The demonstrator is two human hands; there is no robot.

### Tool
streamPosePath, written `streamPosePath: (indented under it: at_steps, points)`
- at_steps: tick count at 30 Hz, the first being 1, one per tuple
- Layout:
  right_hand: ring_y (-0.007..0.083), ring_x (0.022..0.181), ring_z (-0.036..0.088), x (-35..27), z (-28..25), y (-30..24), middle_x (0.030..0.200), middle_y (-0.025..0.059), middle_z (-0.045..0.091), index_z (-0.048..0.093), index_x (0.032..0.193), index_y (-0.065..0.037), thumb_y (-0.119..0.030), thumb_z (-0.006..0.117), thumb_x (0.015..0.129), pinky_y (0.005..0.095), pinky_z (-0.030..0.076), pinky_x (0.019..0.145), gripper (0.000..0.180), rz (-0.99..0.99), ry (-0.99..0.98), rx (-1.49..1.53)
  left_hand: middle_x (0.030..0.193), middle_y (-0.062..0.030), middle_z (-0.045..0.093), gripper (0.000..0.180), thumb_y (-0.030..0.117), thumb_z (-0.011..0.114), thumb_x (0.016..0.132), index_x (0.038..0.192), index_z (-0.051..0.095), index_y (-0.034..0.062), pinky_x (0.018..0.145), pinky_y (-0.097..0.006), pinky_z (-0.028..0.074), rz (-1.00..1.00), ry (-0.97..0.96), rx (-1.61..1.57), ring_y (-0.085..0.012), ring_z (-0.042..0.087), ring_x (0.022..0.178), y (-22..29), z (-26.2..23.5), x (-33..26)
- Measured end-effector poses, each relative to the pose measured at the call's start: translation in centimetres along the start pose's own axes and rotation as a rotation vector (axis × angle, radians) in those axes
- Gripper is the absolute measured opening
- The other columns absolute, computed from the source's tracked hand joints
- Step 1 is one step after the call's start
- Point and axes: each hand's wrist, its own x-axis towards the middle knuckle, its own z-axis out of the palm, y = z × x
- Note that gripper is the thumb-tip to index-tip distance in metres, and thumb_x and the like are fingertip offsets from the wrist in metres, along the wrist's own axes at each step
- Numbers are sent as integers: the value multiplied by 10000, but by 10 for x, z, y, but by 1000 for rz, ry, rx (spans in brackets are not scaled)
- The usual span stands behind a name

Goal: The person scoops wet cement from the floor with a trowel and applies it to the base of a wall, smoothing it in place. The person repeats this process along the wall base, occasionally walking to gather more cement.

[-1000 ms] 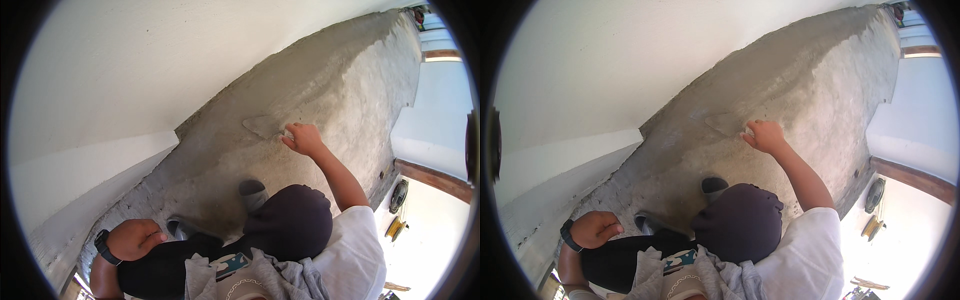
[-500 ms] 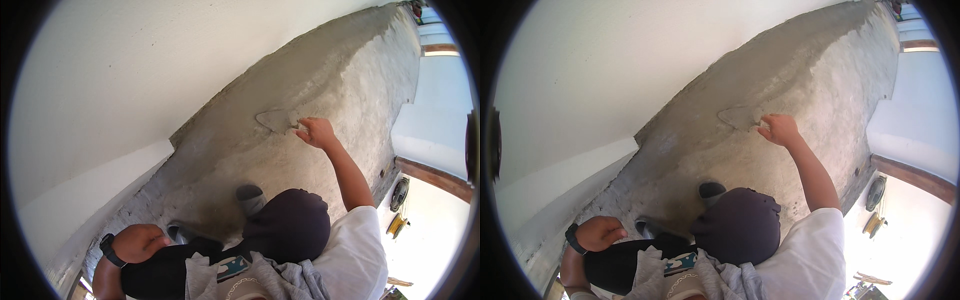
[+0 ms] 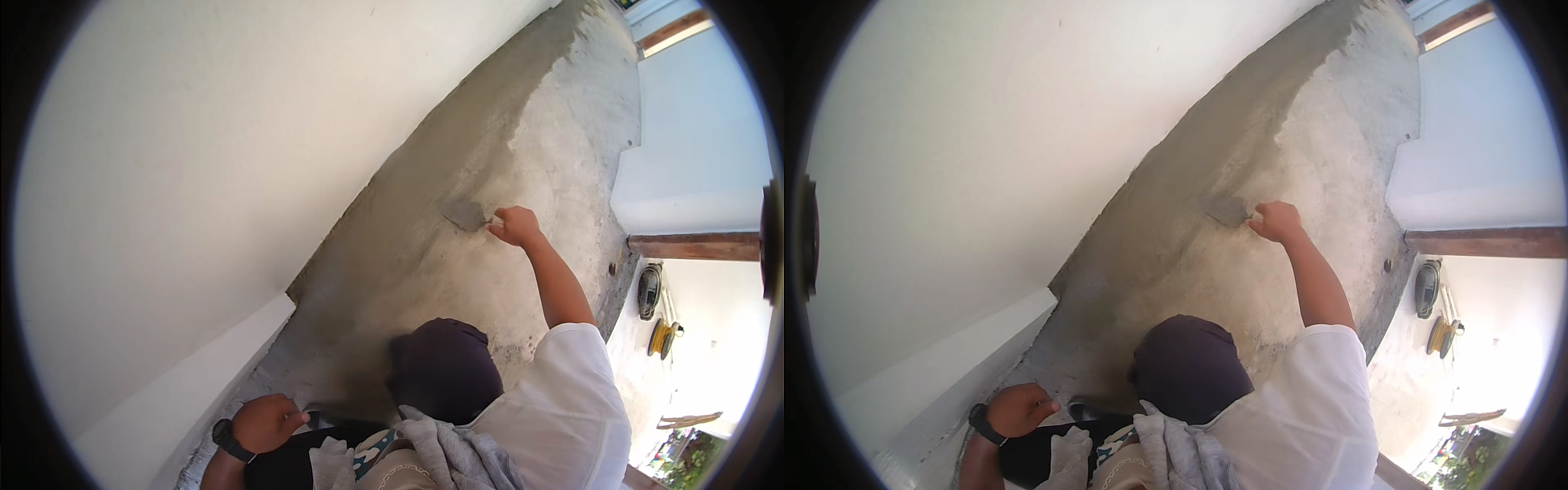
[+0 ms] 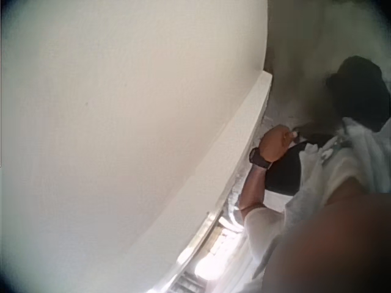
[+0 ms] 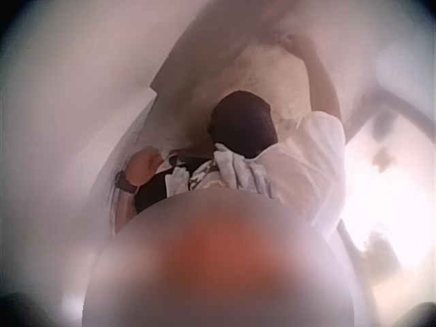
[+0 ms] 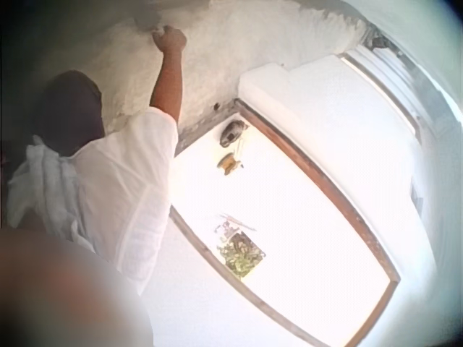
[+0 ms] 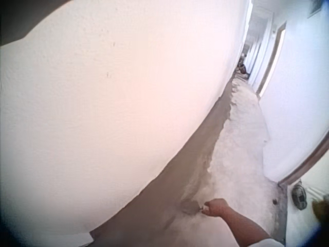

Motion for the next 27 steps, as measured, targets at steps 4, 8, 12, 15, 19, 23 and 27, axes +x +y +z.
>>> streamPosePath:
  at_steps: [4,8,12,15,19,23,27]
  points:
    - [304,1073,694,-104,-29,62,1132,148,726,736,1105,-65,-507,662,867,421,561,901,507,608,-251,184,853,-162,650,313,367,691,896,886,714,55,747,-477,515,-44,-84,260,-373,647,833,36,-8,-27]
    - [315,1162,663,-244,-63,67,1229,179,692,714,1165,-40,-445,693,844,425,544,955,517,926,-284,487,1157,-199,626,522,289,810,781,1218,653,51,937,-441,513,12,166,223,-373,617,1098,107,-21,-98]
    - [350,1147,665,-369,-126,55,1213,220,688,724,1131,-13,-409,703,820,437,545,952,504,1069,-331,734,1269,-211,608,635,293,832,769,1304,606,37,995,-432,499,-195,113,319,-378,605,1161,191,-37,-173]
    - [373,1156,654,-438,-174,70,1211,244,680,718,1128,6,-348,656,839,450,537,964,461,1215,-328,981,1131,-224,682,540,287,822,788,1231,654,26,933,-437,533,-227,-17,113,-400,668,1024,249,-59,-204]
    - [290,825,751,-498,-192,123,979,211,749,705,1073,83,-301,585,844,365,586,709,463,1275,-108,889,999,-193,733,548,379,812,793,1187,684,20,879,-417,554,-211,45,-191,-333,713,925,305,-89,-205]
    - [308,859,748,-503,-206,212,948,232,742,736,983,52,-302,576,842,396,580,750,413,1139,-292,847,910,-128,735,416,314,773,867,1158,697,28,767,-359,582,-442,-33,-904,-226,712,852,324,-133,-139]
    - [301,846,749,-479,-285,300,893,198,751,761,901,12,-351,656,816,405,578,775,387,965,-323,927,967,-118,739,284,234,698,899,1118,694,53,787,-354,577,-724,223,-423,-225,713,880,364,-147,-90]
